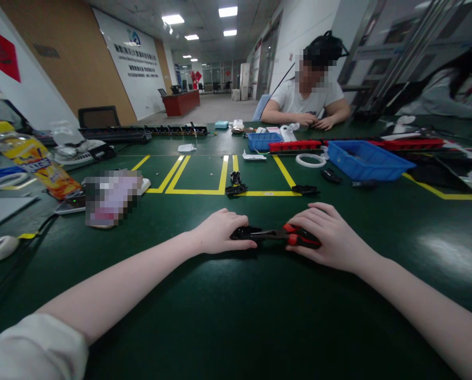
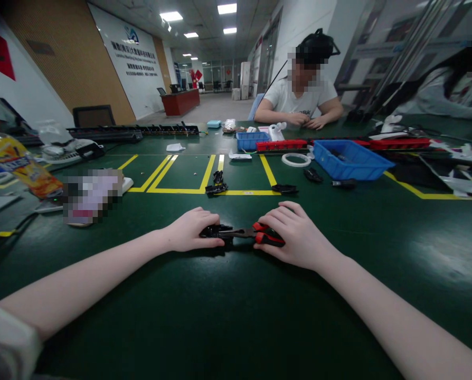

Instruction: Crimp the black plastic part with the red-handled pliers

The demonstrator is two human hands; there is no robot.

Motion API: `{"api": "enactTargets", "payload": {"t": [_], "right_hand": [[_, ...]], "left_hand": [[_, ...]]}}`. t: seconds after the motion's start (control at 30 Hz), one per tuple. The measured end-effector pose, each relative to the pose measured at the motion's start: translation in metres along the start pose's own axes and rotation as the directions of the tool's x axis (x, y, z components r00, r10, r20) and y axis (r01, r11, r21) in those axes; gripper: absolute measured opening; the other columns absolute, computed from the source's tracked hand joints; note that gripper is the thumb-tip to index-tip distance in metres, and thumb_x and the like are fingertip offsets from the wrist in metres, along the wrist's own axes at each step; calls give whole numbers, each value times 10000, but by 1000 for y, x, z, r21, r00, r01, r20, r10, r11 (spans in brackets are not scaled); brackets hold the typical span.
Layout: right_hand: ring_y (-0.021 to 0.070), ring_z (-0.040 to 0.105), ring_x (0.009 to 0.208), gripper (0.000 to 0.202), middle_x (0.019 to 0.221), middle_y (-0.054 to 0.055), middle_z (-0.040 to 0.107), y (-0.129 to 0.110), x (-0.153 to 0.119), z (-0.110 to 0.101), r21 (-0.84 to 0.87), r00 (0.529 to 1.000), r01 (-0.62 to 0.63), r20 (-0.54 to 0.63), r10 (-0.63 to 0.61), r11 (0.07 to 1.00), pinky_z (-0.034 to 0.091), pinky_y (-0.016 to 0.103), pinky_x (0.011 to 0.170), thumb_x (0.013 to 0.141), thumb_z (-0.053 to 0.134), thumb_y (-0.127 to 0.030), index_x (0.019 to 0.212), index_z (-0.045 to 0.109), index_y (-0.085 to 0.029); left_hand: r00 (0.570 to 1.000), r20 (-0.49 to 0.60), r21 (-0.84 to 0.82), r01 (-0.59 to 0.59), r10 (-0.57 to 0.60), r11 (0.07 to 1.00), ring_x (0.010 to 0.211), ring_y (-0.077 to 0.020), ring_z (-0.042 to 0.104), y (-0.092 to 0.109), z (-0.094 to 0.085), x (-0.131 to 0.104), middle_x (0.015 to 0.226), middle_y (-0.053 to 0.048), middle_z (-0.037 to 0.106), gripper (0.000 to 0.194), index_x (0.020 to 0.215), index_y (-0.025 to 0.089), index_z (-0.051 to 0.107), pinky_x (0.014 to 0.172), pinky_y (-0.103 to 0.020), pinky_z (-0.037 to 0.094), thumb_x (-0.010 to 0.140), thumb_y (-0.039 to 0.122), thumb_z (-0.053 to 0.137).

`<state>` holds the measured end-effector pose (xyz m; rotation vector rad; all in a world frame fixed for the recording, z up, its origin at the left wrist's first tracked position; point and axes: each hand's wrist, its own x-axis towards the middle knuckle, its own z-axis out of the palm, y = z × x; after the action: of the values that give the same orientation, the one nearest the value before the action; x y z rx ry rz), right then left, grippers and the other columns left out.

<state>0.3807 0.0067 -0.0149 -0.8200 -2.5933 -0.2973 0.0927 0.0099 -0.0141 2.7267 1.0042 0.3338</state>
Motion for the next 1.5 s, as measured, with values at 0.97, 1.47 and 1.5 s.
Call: {"api": "enactTargets", "payload": {"t": [0.97, 1.47, 1.5], "right_hand": [[254, 604, 995, 361, 993, 79, 676, -3, 1, 1, 0, 1000, -11, 2, 11, 1000, 354, 497, 1018, 795, 641, -452, 1057, 612, -205], [253, 602, 978, 333, 969, 75, 677, -10, 2, 0, -52, 1000, 3, -14, -4, 999, 358, 491, 1011, 814, 618, -451, 1041, 604, -207], [254, 601, 981, 335, 971, 76, 679, -9, 2, -1, -62, 1000, 12, -13, -13, 998, 356, 491, 1013, 814, 618, -451, 1041, 606, -205]], "left_hand": [[1000, -20, 18, -18, 18, 1000, 679, -165, 531, -2, 2, 0, 744, -3, 576, 458, 835, 184, 535, 684, -293, 358, 883, 632, 457], [1000, -23, 10, -19, 19, 1000, 678, -168, 530, -3, 3, 1, 742, -4, 573, 437, 833, 185, 523, 679, -289, 358, 873, 619, 489], [1000, -25, 11, -17, 18, 1000, 678, -169, 529, -3, 3, 1, 744, -5, 573, 439, 834, 185, 522, 677, -289, 355, 874, 620, 487]]}}
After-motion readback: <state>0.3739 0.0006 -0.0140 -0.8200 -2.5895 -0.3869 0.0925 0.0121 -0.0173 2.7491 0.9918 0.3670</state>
